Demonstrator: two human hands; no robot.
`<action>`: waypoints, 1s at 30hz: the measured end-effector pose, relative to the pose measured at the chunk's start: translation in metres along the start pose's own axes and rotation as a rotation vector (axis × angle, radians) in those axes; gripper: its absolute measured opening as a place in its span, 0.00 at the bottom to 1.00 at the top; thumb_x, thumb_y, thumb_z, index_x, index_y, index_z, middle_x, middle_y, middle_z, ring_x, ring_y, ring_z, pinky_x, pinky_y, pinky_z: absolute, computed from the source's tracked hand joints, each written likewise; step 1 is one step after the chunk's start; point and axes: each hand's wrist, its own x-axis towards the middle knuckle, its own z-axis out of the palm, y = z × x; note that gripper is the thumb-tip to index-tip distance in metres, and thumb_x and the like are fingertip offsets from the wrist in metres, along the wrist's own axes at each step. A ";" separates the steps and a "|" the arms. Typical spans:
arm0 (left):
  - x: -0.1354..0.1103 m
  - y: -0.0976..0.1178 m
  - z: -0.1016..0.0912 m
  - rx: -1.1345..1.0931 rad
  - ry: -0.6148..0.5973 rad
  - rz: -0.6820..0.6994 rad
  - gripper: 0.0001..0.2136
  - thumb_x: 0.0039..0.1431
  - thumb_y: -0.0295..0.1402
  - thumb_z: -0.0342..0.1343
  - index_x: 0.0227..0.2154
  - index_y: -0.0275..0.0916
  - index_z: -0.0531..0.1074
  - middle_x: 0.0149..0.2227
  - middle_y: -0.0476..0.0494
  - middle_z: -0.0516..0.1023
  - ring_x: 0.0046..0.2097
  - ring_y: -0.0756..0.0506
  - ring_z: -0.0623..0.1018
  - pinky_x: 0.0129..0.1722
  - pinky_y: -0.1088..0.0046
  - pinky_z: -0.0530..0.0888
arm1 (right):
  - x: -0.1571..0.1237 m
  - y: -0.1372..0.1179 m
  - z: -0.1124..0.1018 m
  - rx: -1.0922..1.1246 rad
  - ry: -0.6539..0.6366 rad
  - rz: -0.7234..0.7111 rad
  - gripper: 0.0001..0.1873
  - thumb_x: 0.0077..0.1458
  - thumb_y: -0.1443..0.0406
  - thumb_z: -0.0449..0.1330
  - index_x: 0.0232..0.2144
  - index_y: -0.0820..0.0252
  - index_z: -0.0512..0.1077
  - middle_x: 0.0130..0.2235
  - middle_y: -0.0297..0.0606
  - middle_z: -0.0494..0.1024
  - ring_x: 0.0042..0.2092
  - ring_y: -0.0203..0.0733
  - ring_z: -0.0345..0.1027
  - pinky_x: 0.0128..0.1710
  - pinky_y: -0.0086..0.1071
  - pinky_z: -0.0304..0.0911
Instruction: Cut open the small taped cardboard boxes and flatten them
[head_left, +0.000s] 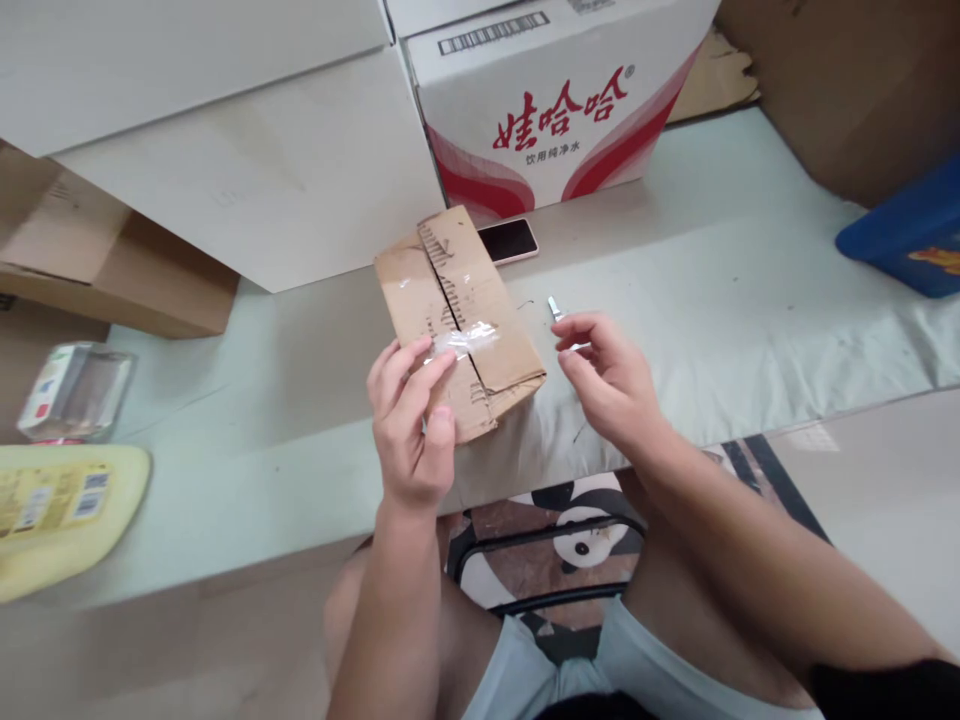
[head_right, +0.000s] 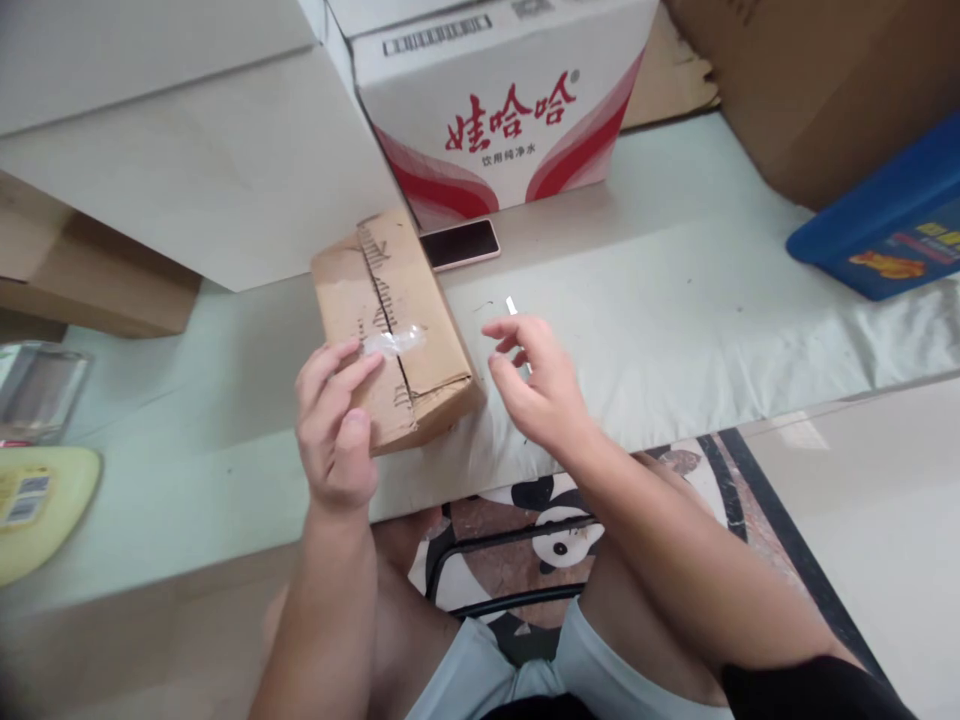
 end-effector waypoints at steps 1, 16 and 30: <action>0.000 0.001 -0.001 -0.003 0.008 -0.007 0.20 0.68 0.39 0.43 0.53 0.43 0.76 0.59 0.39 0.73 0.62 0.38 0.70 0.66 0.51 0.65 | 0.000 0.004 -0.001 -0.072 -0.022 0.067 0.12 0.56 0.66 0.54 0.42 0.57 0.72 0.44 0.41 0.77 0.40 0.43 0.72 0.38 0.38 0.67; 0.000 0.010 -0.004 0.007 -0.022 0.009 0.18 0.65 0.35 0.44 0.49 0.40 0.76 0.54 0.39 0.80 0.58 0.40 0.76 0.66 0.52 0.62 | 0.014 0.012 -0.007 -0.584 -0.374 0.431 0.26 0.58 0.65 0.50 0.58 0.54 0.70 0.40 0.43 0.79 0.39 0.49 0.72 0.38 0.39 0.62; -0.002 0.012 -0.004 -0.004 -0.049 -0.010 0.18 0.67 0.37 0.43 0.52 0.41 0.73 0.56 0.40 0.78 0.59 0.41 0.75 0.67 0.53 0.61 | -0.014 -0.043 -0.016 0.334 0.184 -0.054 0.13 0.59 0.52 0.61 0.42 0.49 0.70 0.24 0.30 0.68 0.24 0.38 0.62 0.24 0.35 0.63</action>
